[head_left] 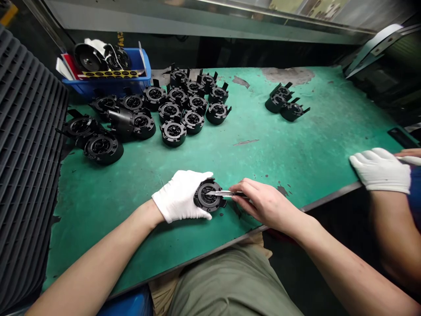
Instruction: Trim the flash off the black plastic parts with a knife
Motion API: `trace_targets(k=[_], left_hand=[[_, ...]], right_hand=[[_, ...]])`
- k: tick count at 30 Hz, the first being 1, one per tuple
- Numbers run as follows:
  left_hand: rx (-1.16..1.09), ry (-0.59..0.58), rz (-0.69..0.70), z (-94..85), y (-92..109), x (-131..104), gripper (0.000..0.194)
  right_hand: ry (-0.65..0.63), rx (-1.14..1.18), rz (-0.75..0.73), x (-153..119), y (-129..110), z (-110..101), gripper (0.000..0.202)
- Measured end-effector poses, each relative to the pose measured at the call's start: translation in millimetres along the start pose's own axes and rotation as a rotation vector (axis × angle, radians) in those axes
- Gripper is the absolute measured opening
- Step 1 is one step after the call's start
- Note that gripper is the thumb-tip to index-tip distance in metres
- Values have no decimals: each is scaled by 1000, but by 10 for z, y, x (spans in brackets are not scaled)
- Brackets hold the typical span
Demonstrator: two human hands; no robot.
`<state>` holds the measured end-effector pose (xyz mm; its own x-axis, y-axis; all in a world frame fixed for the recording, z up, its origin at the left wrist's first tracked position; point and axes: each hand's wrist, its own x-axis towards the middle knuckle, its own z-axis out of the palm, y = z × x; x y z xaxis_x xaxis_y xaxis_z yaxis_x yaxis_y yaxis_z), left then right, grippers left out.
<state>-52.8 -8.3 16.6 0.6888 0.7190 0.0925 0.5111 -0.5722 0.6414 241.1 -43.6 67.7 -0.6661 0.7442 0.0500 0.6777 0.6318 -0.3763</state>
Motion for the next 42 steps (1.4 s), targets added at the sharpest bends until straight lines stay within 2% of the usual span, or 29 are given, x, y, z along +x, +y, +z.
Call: trace_targets(k=[7, 18, 27, 31, 34, 36, 39, 42], left_hand=[[-2, 0, -4, -4, 3, -1, 89], [3, 4, -6, -5, 5, -10, 86], [-4, 14, 9, -14, 16, 0, 85], [-6, 36, 22, 4, 1, -12, 90], [5, 103, -27, 47, -16, -31, 99], [39, 182, -70, 86, -32, -48, 104], [68, 286, -61, 138, -68, -76, 103], [-20, 352, -21, 166, -107, -108, 103]], right_hand=[[22, -16, 4, -29, 17, 33, 17], [-19, -11, 26, -58, 39, 64, 20], [-49, 6, -29, -76, 103, 44, 22], [10, 33, -28, -97, 111, 37, 17], [126, 77, 57, -111, 34, 10, 14], [156, 89, 109, -127, -61, 6, 18], [107, 98, 97, -168, -218, 60, 21], [79, 90, 98, -209, -311, 167, 22]])
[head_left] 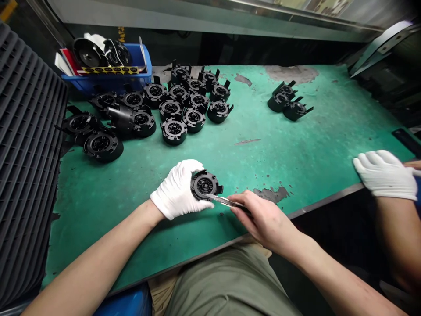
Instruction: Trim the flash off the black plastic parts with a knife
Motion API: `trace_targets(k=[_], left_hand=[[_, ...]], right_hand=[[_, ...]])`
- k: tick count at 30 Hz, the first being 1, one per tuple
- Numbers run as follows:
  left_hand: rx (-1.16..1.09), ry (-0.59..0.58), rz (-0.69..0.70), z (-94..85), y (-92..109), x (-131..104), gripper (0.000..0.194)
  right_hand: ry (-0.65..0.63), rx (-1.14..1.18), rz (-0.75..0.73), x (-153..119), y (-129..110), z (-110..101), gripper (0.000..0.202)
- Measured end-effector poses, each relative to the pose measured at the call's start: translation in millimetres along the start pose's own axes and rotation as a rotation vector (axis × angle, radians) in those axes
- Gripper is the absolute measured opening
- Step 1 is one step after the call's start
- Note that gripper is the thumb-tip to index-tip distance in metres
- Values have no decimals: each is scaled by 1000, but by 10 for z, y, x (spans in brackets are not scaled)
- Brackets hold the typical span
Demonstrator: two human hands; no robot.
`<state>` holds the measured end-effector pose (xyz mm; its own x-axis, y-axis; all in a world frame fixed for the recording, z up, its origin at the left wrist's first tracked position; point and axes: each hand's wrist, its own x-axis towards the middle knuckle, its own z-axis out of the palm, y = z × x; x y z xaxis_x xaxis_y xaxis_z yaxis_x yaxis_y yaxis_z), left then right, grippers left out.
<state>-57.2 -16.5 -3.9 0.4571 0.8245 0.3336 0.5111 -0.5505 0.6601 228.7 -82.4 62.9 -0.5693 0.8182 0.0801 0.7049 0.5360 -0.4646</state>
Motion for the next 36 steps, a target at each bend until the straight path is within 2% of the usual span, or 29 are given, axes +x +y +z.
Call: trace_targets(k=[5, 7, 10, 11, 15, 18, 27, 36], left_hand=[[-167, -14, -68, -37, 15, -11, 116], [-163, -72, -78, -75, 49, 23, 105], [-121, -173, -14, -127, 86, 90, 80], [-110, -183, 10, -136, 89, 108, 79], [-65, -211, 57, -134, 77, 141, 94], [-38, -281, 49, -136, 89, 158, 84], [-95, -274, 37, -160, 149, 205, 70], [-109, -295, 22, -161, 144, 205, 70]], right_hand=[[59, -87, 61, -10, 53, 83, 19], [79, -109, 74, 7, 107, 55, 20], [64, -97, 45, 34, 187, -9, 22], [52, -93, 21, 40, 209, -27, 22], [13, -90, -56, 51, 260, -54, 21], [7, -83, -63, 45, 264, -47, 21], [-11, -67, -48, 22, 190, -79, 19], [-50, -136, -47, 21, 141, -130, 21]])
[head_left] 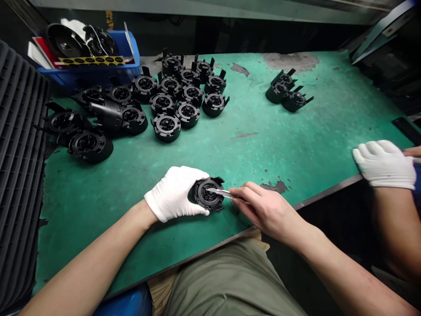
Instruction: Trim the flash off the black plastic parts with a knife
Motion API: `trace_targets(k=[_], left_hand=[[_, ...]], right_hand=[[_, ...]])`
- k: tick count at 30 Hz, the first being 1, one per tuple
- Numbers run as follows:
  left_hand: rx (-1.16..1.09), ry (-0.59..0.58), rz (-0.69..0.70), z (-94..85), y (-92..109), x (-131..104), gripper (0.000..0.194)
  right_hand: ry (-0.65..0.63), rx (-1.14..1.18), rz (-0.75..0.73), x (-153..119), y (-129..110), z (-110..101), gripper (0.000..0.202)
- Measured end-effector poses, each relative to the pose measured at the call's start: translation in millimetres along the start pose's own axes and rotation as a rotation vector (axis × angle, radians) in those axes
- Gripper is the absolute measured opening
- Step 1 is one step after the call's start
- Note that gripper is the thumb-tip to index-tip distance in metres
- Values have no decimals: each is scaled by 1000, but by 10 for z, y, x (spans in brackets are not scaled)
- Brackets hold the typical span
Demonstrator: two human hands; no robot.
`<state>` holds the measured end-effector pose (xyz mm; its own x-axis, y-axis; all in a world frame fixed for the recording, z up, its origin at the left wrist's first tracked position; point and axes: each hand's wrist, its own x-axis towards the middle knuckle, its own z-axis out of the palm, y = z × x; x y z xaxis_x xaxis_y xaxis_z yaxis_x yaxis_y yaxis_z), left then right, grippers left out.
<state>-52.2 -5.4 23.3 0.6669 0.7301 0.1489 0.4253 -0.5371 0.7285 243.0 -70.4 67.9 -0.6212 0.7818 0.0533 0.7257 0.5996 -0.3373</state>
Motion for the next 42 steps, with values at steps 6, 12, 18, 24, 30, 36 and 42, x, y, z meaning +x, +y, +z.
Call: trace_targets(k=[6, 12, 18, 24, 30, 36, 42], left_hand=[[46, 18, 5, 27, -30, -22, 73], [60, 17, -1, 17, -23, -21, 73], [8, -14, -15, 10, -19, -11, 75], [-14, -13, -21, 4, -15, -13, 74], [-40, -4, -7, 3, -7, -6, 75], [-39, -7, -8, 0, -6, -12, 74], [-55, -32, -15, 1, -11, 2, 74]], right_hand=[[-24, -92, -69, 18, 81, -49, 21], [-18, -154, -140, 77, 149, -110, 23], [-41, -165, -217, 125, 188, -169, 24], [8, -41, -160, 75, 290, -119, 19], [32, -70, -131, 48, 273, -45, 18], [-3, -9, -87, 8, 252, -7, 20], [8, 32, -75, -4, 264, 46, 21]])
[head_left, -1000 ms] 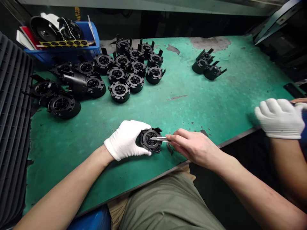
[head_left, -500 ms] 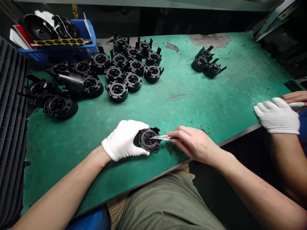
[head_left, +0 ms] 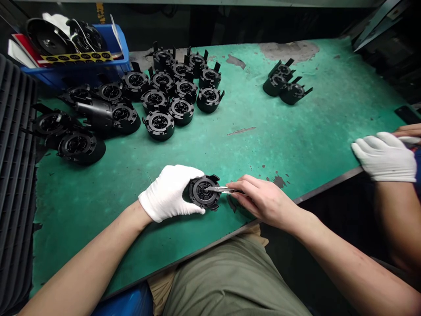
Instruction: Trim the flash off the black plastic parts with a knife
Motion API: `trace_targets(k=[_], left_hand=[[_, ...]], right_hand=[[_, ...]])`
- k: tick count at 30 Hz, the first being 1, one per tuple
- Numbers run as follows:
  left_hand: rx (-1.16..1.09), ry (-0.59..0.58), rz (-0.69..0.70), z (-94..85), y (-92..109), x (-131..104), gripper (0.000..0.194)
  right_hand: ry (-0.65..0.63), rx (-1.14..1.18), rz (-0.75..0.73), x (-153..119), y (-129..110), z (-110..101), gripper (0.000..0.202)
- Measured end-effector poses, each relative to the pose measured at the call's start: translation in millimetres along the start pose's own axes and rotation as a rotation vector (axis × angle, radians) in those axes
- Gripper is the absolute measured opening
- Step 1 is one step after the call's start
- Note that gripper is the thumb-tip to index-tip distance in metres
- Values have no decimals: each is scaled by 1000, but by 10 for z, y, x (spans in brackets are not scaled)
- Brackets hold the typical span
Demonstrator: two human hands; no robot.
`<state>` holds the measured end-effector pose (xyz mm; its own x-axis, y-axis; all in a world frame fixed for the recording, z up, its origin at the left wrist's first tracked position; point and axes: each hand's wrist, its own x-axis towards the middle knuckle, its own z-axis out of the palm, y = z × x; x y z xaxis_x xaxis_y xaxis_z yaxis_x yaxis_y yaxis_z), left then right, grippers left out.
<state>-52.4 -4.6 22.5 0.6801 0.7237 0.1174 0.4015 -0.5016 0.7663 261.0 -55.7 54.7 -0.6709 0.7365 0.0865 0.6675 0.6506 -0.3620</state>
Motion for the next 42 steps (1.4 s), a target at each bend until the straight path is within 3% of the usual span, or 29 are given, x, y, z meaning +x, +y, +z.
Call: trace_targets(k=[17, 22, 33, 42], left_hand=[[40, -1, -13, 5, -3, -23, 74], [27, 5, -2, -3, 8, -9, 72], [34, -12, -18, -17, 31, 2, 68], [10, -17, -9, -11, 23, 4, 71]], right_hand=[[-52, -33, -28, -27, -30, -76, 21], [8, 49, 26, -40, -18, -40, 22], [3, -219, -88, 36, -29, -109, 21], [55, -136, -54, 45, -29, -117, 19]])
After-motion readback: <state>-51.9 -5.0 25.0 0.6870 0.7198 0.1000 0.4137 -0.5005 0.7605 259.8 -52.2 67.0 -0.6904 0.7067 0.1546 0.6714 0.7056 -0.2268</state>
